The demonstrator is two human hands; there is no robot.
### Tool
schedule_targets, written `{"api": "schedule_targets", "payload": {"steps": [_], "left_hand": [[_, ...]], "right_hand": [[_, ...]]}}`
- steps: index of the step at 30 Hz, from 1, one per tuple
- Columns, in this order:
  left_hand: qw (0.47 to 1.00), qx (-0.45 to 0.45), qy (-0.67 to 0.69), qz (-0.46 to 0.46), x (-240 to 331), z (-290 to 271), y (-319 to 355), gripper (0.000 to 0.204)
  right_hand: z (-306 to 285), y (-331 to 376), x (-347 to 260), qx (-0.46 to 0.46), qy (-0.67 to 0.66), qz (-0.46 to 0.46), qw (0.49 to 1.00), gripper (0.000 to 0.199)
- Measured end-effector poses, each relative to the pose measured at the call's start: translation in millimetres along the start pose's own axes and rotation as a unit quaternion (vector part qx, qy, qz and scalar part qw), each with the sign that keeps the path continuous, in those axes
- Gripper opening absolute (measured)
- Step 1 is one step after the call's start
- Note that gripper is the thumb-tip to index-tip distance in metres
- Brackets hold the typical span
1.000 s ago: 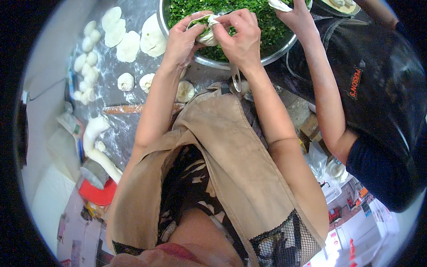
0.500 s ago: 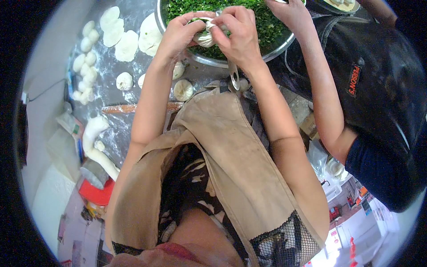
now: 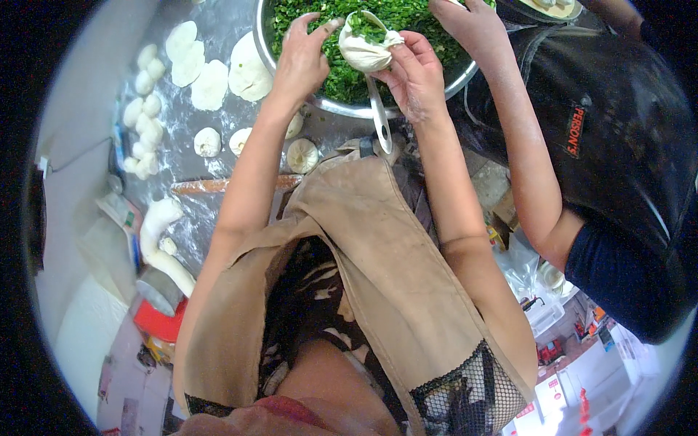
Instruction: The person makes dumplings by filling dough rounds with chopped scallions, pinching and pleating the dough closed by hand, and rolling dough on the counter with a rolling pin.
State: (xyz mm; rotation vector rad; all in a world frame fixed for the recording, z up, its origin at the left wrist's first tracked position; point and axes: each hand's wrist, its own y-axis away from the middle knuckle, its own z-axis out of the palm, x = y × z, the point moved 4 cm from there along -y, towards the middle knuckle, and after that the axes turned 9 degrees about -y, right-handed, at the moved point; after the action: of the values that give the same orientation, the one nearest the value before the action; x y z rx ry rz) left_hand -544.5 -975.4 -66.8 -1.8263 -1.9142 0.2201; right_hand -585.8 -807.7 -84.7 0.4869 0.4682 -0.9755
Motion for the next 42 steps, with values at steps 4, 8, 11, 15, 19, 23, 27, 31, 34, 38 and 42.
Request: {"api": "schedule_targets", "payload": {"steps": [4,8,11,15,19,23,27,31,34,38,42], "left_hand": [[0.734,-0.11,0.612,-0.272,9.3,6.3,3.7,0.05],[0.66,-0.116,0.677,-0.304,7.0,9.6,15.1,0.044],[0.646,-0.13,0.693,-0.292,11.9,4.8,13.6,0.043],[0.679,-0.131,0.646,-0.322,11.6,2.1,13.6,0.039],[0.68,-0.087,0.661,-0.306,15.3,-1.8,11.5,0.035],[0.694,-0.077,0.637,-0.326,17.4,-7.9,11.7,0.036],[0.71,-0.085,0.618,-0.328,13.5,-6.5,13.0,0.038],[0.601,-0.08,0.728,-0.321,16.9,-11.0,10.2,0.038],[0.619,-0.069,0.714,-0.32,15.2,-10.2,10.1,0.034],[0.685,-0.045,0.644,-0.338,12.4,-7.6,12.1,0.027],[0.737,-0.001,0.596,-0.318,7.7,-1.4,14.0,0.028]], "right_hand": [[-6.5,-1.1,4.1,-0.005,0.003,0.0,1.0,0.018],[-2.0,-1.6,10.8,-0.012,0.003,0.005,1.0,0.018],[-0.7,-2.4,15.1,-0.01,0.028,0.001,1.0,0.018],[9.0,-1.4,22.8,-0.01,0.058,-0.002,0.998,0.017],[13.5,-2.7,27.5,-0.01,0.092,-0.016,0.996,0.017],[18.7,-3.6,25.2,-0.023,0.149,-0.063,0.986,0.015],[27.0,-0.4,22.2,-0.032,0.215,-0.115,0.969,0.014],[24.4,-1.9,18.4,-0.029,0.232,-0.136,0.963,0.015],[27.0,-3.2,18.2,-0.046,0.231,-0.154,0.96,0.014],[30.2,-6.5,19.7,-0.049,0.228,-0.154,0.96,0.014],[33.5,-6.9,23.1,-0.053,0.242,-0.175,0.953,0.014]]}}
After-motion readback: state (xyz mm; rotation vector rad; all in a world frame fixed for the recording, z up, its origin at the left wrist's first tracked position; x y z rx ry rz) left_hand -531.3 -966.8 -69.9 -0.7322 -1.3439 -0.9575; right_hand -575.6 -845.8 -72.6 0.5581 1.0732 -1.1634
